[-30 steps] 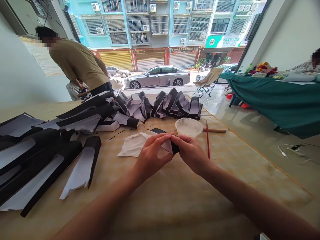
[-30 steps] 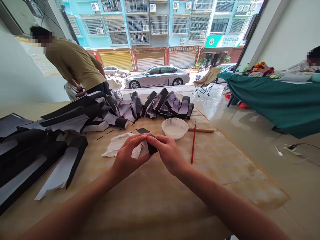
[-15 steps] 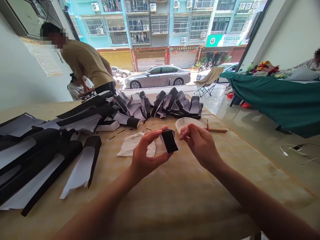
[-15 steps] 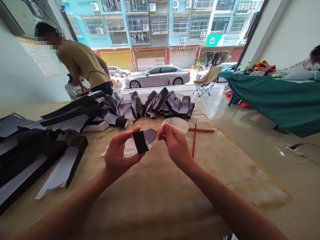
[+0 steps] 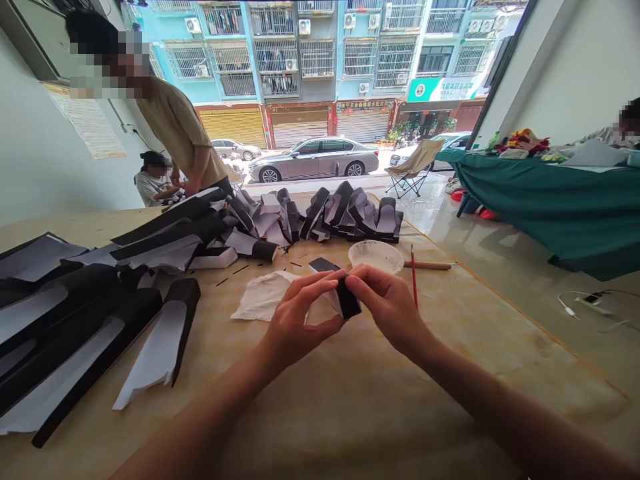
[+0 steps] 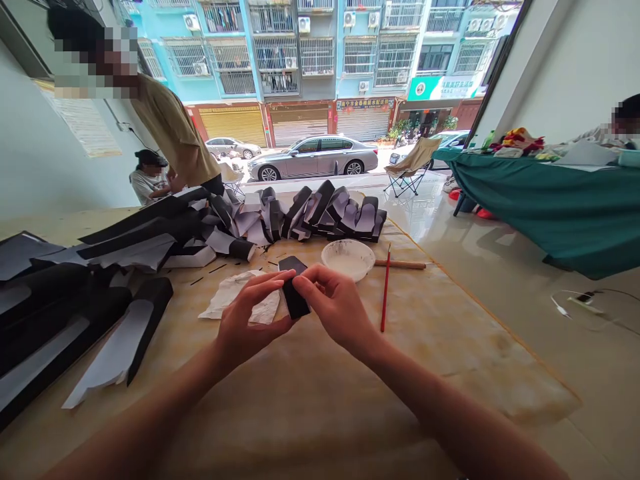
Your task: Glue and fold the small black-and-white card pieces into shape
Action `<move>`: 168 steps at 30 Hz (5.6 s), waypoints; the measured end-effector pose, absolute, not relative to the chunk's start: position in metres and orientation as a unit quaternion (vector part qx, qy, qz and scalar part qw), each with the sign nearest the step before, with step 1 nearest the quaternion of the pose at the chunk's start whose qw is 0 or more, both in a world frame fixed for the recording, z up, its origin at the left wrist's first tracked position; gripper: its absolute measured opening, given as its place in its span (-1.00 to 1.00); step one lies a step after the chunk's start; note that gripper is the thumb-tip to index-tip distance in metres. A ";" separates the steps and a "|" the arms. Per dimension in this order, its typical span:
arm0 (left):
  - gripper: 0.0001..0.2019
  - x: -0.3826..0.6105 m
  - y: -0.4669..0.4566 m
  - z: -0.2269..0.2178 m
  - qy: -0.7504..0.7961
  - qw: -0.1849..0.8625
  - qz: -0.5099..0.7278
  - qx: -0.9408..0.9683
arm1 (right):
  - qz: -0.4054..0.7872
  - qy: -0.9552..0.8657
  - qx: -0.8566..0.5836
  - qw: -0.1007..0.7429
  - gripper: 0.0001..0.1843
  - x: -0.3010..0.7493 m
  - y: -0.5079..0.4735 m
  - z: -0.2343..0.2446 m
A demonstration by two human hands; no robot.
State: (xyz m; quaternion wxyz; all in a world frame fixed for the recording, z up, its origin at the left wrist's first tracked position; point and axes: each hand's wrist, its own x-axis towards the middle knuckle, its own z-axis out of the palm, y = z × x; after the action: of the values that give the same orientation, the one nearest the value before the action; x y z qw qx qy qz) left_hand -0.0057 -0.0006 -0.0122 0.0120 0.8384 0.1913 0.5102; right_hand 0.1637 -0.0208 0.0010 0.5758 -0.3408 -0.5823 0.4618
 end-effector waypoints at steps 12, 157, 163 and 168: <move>-0.31 -0.009 0.003 -0.023 0.249 0.004 0.461 0.852 | 0.448 -0.573 -0.382 0.570 -0.83 0.161 -0.012 -0.005; -0.70 -0.062 0.037 -0.025 0.653 -0.042 0.123 0.746 | -0.058 -0.783 -0.535 0.312 -0.83 0.197 0.121 0.087; -0.78 -0.064 0.044 -0.031 0.649 0.011 0.128 0.750 | -0.078 -0.792 -0.563 0.223 -0.69 0.175 0.202 0.082; -0.83 -0.068 0.050 -0.039 0.642 0.078 0.169 0.744 | -0.075 -0.797 -0.561 0.213 -0.65 0.149 0.223 0.078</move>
State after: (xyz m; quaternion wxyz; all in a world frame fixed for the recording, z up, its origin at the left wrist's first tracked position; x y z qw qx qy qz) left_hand -0.0675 0.0500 -0.0393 0.0781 0.7438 0.6420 0.1686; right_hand 0.1490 0.2228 0.0780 0.2127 -0.5607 -0.7967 -0.0746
